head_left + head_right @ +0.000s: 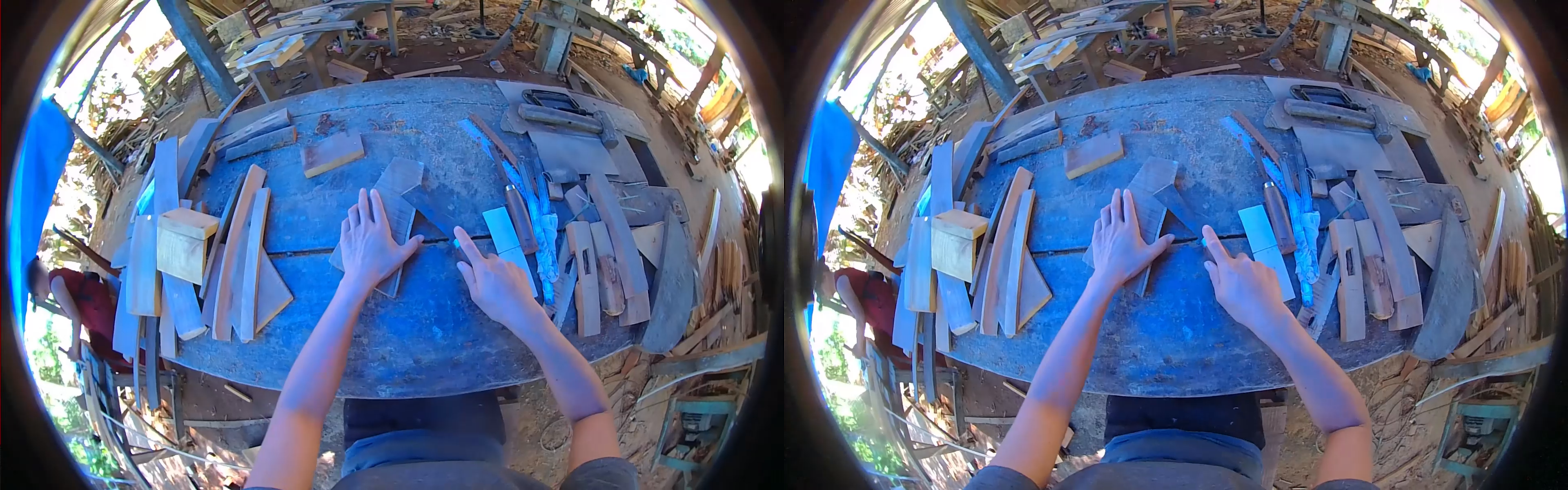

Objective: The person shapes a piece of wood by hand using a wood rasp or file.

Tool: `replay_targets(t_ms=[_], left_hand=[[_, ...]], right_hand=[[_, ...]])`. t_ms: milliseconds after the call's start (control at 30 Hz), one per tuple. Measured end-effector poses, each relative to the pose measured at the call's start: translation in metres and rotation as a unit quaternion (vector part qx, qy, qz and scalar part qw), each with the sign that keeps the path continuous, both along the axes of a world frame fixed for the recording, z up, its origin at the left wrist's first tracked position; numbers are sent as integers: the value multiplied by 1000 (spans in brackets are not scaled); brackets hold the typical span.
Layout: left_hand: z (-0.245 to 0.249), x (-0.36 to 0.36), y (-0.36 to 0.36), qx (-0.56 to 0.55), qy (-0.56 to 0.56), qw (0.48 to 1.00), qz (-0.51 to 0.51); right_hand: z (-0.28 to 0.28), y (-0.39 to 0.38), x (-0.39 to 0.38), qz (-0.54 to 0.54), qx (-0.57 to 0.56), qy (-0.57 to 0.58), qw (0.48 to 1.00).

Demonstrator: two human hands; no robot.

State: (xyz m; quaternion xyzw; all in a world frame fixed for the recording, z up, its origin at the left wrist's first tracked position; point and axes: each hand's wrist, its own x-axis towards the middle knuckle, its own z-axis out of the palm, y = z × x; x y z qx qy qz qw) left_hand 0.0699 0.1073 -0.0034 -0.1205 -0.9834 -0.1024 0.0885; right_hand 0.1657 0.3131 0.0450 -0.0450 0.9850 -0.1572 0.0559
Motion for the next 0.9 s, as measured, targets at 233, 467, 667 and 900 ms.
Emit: replay_targets(t_ms=[233, 467, 667, 900], left_hand=[[9, 2, 1, -4, -19, 1000, 0], [6, -1, 2, 30, 13, 999, 0], [1, 5, 3, 23, 35, 999, 2], [2, 4, 4, 43, 16, 999, 10]], right_hand=[[-2, -31, -100, -13, 21, 0, 1000], [26, -30, -36, 6, 29, -113, 993], [6, -33, -86, -2, 31, -17, 999], [22, -27, -26, -6, 12, -78, 997]])
